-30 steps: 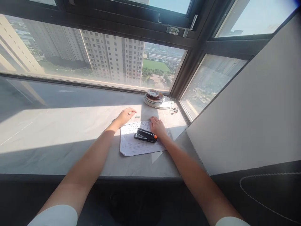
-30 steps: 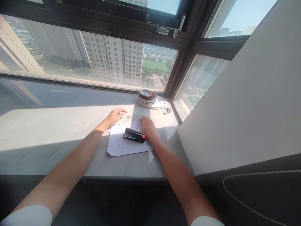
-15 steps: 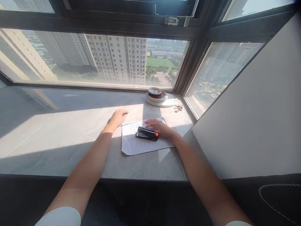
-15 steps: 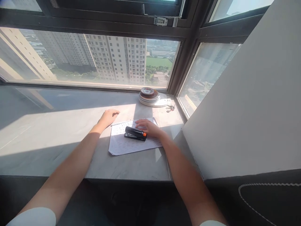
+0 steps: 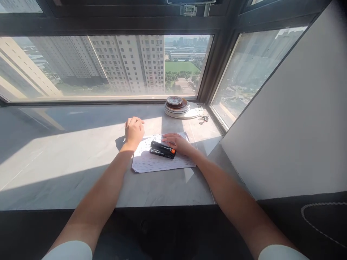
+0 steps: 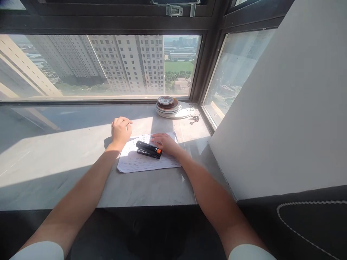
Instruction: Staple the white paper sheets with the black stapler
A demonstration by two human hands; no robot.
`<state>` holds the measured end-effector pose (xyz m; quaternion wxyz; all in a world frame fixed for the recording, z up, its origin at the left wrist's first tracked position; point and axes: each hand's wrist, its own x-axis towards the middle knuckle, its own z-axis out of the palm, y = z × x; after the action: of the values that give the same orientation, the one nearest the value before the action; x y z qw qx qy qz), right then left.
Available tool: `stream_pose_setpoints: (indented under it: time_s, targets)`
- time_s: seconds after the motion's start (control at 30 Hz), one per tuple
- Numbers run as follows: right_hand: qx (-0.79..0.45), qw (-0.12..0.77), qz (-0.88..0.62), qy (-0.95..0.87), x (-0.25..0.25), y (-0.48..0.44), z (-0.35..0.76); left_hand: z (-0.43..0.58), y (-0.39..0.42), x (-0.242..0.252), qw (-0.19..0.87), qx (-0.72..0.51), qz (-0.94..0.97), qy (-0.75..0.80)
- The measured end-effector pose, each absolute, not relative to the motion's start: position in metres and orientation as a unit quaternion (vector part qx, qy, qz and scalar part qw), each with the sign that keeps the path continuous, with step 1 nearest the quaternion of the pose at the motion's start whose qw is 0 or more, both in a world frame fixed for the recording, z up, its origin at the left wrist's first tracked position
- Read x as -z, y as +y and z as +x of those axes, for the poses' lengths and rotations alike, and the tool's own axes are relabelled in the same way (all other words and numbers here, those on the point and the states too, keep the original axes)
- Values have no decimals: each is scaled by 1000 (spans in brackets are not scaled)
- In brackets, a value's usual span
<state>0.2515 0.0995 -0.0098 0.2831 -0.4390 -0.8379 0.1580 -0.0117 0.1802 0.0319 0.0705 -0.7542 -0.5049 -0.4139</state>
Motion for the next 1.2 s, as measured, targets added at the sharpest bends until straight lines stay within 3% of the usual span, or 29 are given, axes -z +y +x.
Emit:
stream_pose_setpoints:
  time_s: [0.23, 0.43, 0.6, 0.77, 1.0, 1.2]
  targets:
    - [-173, 305, -429, -832, 9, 100, 253, 13, 163, -37, 99, 440, -777, -439]
    - [-216, 447, -401, -770, -14, 86, 260, 20, 161, -21, -107, 361, -833, -406]
    - [-333, 337, -305, -826, -25, 72, 262, 18, 164, -14, -248, 248, -845, -404]
    - [-279, 267, -326, -863, -26, 65, 254, 17, 166, -12, -317, 237, -842, -367]
    - [-212, 373, -356, -830, -21, 69, 260, 17, 175, -9, -369, 233, -834, -338]
    - [-258, 344, -398, -810, -15, 78, 272, 18, 177, -3, -453, 299, -770, -334]
